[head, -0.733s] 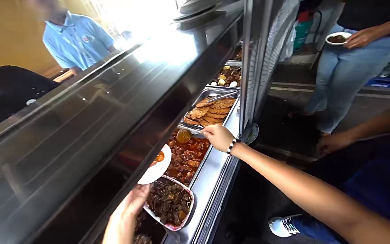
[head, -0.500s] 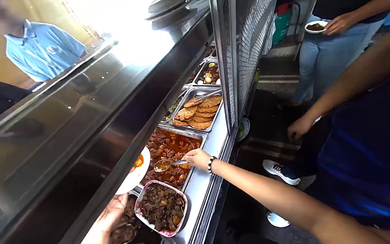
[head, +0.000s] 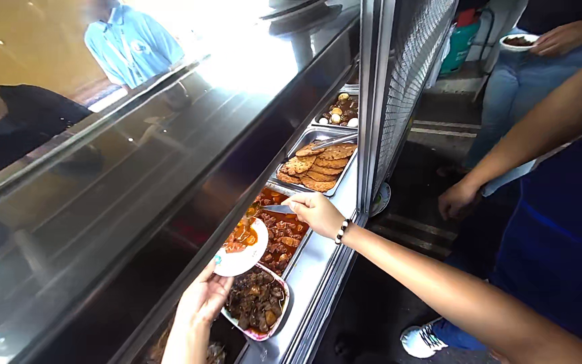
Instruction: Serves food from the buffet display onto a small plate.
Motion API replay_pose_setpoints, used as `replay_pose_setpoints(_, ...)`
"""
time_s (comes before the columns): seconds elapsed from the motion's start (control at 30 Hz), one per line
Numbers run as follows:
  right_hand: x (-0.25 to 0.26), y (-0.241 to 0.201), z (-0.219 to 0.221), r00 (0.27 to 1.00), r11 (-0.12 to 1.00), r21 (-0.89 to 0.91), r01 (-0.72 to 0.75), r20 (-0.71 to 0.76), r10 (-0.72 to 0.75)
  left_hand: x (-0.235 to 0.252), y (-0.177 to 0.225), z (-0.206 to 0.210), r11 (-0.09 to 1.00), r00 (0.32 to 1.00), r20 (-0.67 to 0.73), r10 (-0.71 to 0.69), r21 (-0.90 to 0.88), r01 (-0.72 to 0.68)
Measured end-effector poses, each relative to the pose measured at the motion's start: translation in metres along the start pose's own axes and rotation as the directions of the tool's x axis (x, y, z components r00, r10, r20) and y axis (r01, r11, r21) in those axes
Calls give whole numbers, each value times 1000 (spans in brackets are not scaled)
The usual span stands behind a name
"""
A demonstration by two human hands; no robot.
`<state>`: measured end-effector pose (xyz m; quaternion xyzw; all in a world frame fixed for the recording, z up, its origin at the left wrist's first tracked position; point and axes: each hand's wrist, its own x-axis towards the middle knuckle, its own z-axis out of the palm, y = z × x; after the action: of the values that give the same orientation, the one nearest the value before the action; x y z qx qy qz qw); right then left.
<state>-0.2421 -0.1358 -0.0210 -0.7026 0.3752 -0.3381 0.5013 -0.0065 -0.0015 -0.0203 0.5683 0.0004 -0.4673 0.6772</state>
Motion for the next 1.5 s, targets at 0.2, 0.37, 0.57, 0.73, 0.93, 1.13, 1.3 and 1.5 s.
replay_pose_setpoints(0.2, -28, 7, 20, 962, 860, -460, 223, -37, -270, -1, -21, 22, 987, 1000, 0, -5, -158, 5)
replay_pose_setpoints(0.37, -38, 23, 23, 939, 839, -452, 302, -7, -343, -1, -27, 27, 987, 999, 22, 24, -158, -20)
replay_pose_setpoints(0.57, -30, 36, 17, 766, 634, -617, 466, -76, -638, 4, -29, 6, 988, 971, 231, 53, -152, -18)
replay_pose_setpoints(0.73, -33, 40, 20, 704, 527, -628, 573, 48, -708, 5, -34, -5, 983, 957, 289, 30, -181, 24)
replay_pose_setpoints(0.93, -32, 16, 1, 627, 363, -695, 621, 162, -762, 8, -20, -29, 995, 934, 350, -71, 95, 40)
replay_pose_setpoints(1.13, -31, 8, -4, 626, 278, -665, 693, 365, -689, 2, -20, -35, 993, 942, 313, -118, 64, 103)
replay_pose_setpoints(1.3, -42, -8, -16, 687, 342, -667, 661, 355, -634, 3, -22, -44, 994, 939, 326, -111, 60, 97)
replay_pose_setpoints(1.5, -36, -18, -12, 890, 667, -601, 439, 190, -414, -3, -25, -40, 992, 972, 226, -62, -97, 86)
